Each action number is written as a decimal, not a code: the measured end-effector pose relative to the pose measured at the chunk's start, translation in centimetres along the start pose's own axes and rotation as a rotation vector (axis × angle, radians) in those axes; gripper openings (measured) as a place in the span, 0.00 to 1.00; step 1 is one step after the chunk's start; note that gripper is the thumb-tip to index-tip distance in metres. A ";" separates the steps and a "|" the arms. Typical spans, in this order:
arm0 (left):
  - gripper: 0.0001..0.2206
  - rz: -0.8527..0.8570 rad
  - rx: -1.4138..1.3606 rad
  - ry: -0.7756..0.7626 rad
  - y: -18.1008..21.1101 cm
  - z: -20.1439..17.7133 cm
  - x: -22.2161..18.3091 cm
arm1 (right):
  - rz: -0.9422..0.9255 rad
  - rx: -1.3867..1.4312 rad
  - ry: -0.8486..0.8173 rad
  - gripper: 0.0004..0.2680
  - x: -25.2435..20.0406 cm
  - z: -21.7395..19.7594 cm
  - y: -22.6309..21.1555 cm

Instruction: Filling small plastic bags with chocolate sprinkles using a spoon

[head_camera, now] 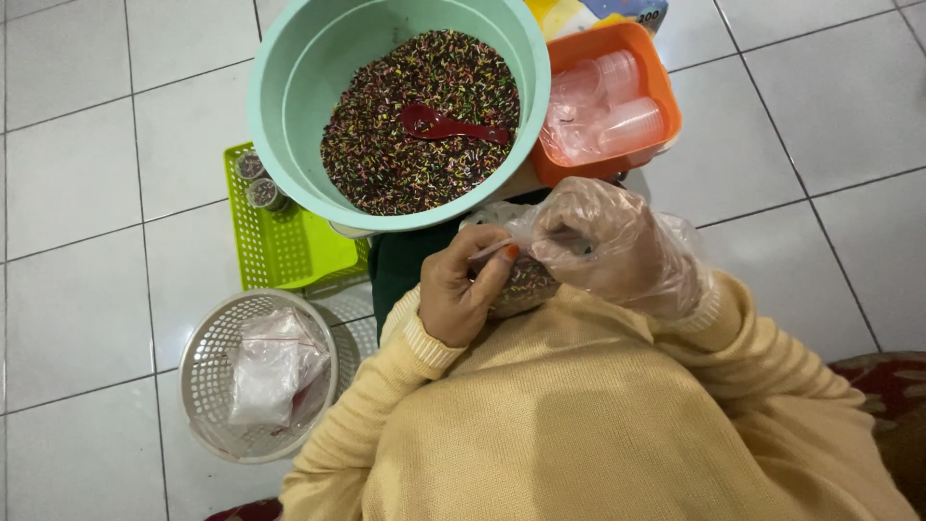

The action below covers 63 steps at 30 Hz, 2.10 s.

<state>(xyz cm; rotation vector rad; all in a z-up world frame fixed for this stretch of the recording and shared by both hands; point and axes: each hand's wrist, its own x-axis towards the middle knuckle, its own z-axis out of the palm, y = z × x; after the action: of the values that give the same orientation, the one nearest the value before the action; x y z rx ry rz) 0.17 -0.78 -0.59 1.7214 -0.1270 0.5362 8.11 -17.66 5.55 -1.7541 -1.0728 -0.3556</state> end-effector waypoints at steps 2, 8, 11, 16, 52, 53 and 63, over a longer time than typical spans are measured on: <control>0.03 0.008 0.005 0.005 -0.1 0.1 -0.1 | -0.015 -0.034 0.021 0.06 -0.8 0.6 1.1; 0.03 0.012 0.008 0.010 -0.4 0.0 -0.3 | 0.044 -0.105 0.089 0.05 0.0 1.3 -0.4; 0.03 0.010 -0.014 0.003 -0.3 0.0 -0.2 | 0.077 -0.112 0.113 0.04 -0.4 1.5 -0.1; 0.03 0.007 -0.005 -0.004 -0.6 0.1 -0.5 | -0.005 0.009 0.016 0.04 -0.6 0.9 0.5; 0.05 -0.041 -0.073 -0.042 -0.5 -0.4 -0.5 | -0.014 -0.122 -0.120 0.05 0.0 0.8 0.5; 0.06 -0.053 -0.104 -0.037 -0.6 -0.3 -0.7 | 0.026 -0.110 -0.132 0.04 0.2 0.7 0.0; 0.06 -0.012 -0.148 -0.034 1.5 -1.1 -0.8 | 0.059 -0.101 0.026 0.05 0.6 0.8 -4.1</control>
<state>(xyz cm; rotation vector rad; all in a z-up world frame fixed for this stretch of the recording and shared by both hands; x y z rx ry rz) -1.41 -0.22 0.53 1.5868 -0.1757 0.4771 5.01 -16.25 8.06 -1.8611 -0.9974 -0.4008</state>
